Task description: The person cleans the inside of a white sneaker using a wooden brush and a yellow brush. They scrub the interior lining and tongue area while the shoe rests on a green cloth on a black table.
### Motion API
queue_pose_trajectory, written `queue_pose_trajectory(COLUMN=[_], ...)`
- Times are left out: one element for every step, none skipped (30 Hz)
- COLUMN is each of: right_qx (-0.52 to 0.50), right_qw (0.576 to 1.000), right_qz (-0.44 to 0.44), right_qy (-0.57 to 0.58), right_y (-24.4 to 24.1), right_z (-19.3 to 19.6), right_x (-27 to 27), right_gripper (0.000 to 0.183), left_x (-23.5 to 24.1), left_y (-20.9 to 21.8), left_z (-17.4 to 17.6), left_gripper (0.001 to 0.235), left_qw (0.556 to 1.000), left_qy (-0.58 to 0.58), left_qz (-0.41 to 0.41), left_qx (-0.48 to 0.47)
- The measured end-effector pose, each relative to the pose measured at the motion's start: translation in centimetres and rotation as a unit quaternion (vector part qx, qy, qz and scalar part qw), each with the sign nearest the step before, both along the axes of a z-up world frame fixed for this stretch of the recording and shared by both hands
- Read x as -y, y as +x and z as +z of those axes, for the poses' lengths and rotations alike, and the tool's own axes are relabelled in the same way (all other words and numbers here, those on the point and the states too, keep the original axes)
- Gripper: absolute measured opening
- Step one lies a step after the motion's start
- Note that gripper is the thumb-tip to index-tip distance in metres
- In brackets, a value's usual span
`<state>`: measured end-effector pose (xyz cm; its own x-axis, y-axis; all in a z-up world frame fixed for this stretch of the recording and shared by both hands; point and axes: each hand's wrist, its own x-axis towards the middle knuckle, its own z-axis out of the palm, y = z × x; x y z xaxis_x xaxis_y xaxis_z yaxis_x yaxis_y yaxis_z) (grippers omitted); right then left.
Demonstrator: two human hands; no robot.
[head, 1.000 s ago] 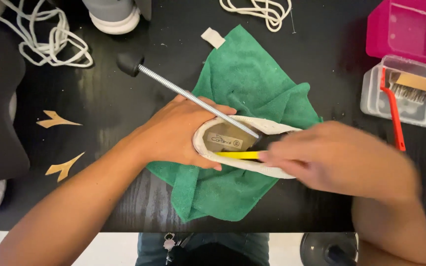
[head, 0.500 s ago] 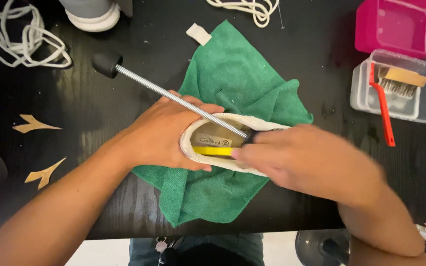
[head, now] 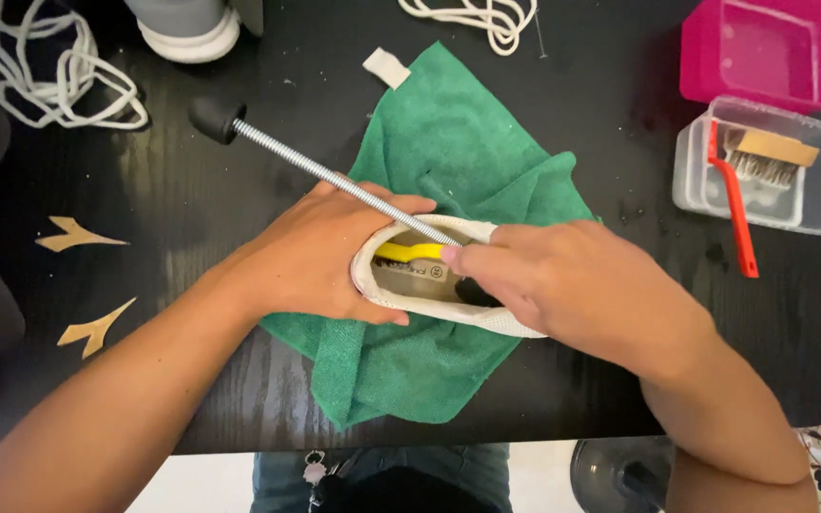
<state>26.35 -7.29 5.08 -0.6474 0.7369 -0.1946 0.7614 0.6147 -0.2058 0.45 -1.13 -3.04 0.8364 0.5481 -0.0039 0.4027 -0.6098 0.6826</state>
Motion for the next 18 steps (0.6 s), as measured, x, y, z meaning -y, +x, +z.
queue_pose_trajectory(right_qx=[-0.001,-0.007,-0.014,-0.014,-0.037,-0.06,-0.06,-0.034,-0.009,-0.012,0.011,0.033,0.031,0.003,-0.025,-0.026,-0.019,-0.01], right_qw=[1.0,0.999,0.996,0.996,0.994,0.991,0.991,0.994,0.996,0.996,0.999,0.999,0.999,1.0,1.0,1.0,0.995,0.983], right_qz=[0.0,-0.022,-0.045,-0.044,-0.021,0.002,0.004,0.005,0.007,0.006,0.0,-0.003,-0.003,0.002,0.007,0.008,-0.006,-0.019], right_qy=[-0.003,-0.036,-0.069,-0.072,-0.099,-0.12,-0.119,-0.101,-0.083,-0.084,-0.048,-0.012,-0.013,-0.014,-0.015,-0.014,-0.099,-0.18], right_y=[0.4,0.7,1.1,1.5,1.9,2.4,1.5,0.6,-0.3,-0.2,0.0,0.1,0.7,1.3,1.8,1.9,1.9,2.0], right_z=[0.7,1.3,2.0,2.2,2.4,2.7,1.9,1.0,0.2,0.2,0.1,0.1,0.8,1.5,2.2,2.1,2.0,2.0], right_x=[0.1,0.1,0.2,0.3,0.5,0.5,0.4,0.4,0.4,0.4,0.4,0.3,0.3,0.3,0.4,0.3,0.2,0.1], right_gripper=[0.027,0.025,0.023,0.023,0.021,0.021,0.021,0.018,0.015,0.015,0.024,0.034,0.034,0.025,0.018,0.018,0.027,0.037], left_x=[0.1,0.1,0.1,0.1,0.1,0.0,0.0,0.1,0.1,0.1,0.2,0.1,0.1,0.2,0.3,0.4,0.5,0.4], left_y=[0.0,0.1,0.1,0.1,0.1,0.2,0.2,0.2,0.2,0.2,0.2,0.1,0.1,0.1,0.1,0.1,0.1,0.2], left_z=[0.1,0.2,0.3,0.2,0.1,0.0,0.0,0.0,0.0,0.1,0.1,0.2,0.2,0.3,0.4,0.1,-0.1,-0.3], left_gripper=[0.093,0.091,0.09,0.09,0.097,0.105,0.105,0.102,0.099,0.099,0.096,0.092,0.092,0.095,0.098,0.098,0.098,0.098], left_qw=[1.0,1.0,1.0,1.0,1.0,1.0,1.0,1.0,1.0,1.0,1.0,1.0,1.0,1.0,1.0,1.0,1.0,1.0], left_qy=[-0.003,-0.001,0.0,-0.003,-0.008,-0.01,-0.008,-0.01,-0.012,-0.013,-0.01,-0.007,-0.008,-0.017,-0.025,-0.025,-0.018,-0.008], left_qz=[0.0,0.001,0.002,0.003,0.001,0.0,0.002,0.005,0.009,0.007,0.004,0.003,0.003,0.003,0.003,0.004,0.008,0.013], left_qx=[-0.001,-0.002,-0.003,-0.004,-0.007,-0.01,-0.009,-0.004,0.001,-0.002,0.0,0.003,0.001,-0.003,-0.007,-0.008,-0.004,0.001])
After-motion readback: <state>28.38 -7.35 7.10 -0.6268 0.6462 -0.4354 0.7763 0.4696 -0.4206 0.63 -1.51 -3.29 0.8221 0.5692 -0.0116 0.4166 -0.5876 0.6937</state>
